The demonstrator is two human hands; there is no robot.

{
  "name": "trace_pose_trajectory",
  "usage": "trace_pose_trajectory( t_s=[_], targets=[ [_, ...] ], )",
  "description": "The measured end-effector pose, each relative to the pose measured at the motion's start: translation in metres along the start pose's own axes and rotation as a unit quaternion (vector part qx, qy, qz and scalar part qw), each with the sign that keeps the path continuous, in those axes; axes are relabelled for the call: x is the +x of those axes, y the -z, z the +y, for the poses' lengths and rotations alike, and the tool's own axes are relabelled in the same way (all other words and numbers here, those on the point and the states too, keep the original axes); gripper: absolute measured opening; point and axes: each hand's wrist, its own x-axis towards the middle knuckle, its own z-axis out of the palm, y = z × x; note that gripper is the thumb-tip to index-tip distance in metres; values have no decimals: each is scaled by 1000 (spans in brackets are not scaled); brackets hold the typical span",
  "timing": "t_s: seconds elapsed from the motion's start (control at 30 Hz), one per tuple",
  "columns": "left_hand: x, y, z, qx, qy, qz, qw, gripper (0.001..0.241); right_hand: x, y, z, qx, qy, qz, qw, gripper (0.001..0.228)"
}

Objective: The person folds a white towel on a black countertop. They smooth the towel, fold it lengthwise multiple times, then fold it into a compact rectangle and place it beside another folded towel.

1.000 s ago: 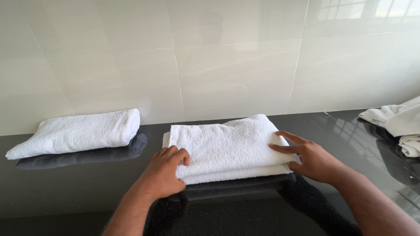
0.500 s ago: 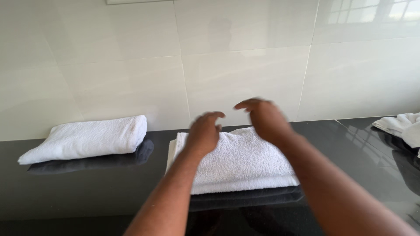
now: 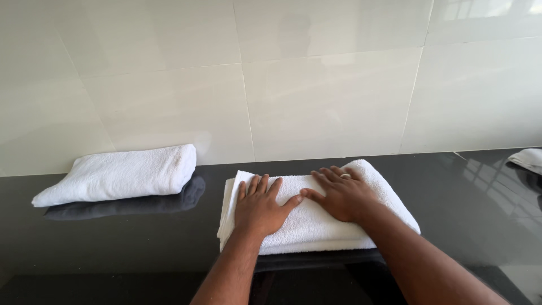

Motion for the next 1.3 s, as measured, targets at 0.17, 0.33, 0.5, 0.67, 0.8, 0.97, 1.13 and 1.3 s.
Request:
trace_pose_trajectory(
  t_s=[0.17,0.33,0.5,0.67,0.8,0.97,1.13,1.3],
  targets=[
    [5,-5,-12,12,32,-7,999,92,-10,1,46,7,-72,-27,997,88],
    [6,-11,-28,-9,37,-1,999,97,-9,-7,64,54,-76,-17,996,91],
    [5,-11,-48,-45,25,14,999,105,-6,-14,86,136,-91,-23,986,97],
    [-9,-7,-69,-33,100,8,994,97,-8,-9,89,104,-122,-27,987,97],
    [-13,4,-61,63,122,80,987,87,-18,17,69,9,-110,1,994,89],
    [-7,4,-13,40,-39,163,985,83,-29,30,12,39,13,81,996,80],
    [-17,-12,21,3,-89,1,996,68,-42,6,-29,85,88,33,992,69],
    [-20,-12,4,41,-35,-27,998,72,-41,-3,-15,79,57,-8,995,82]
  ],
)
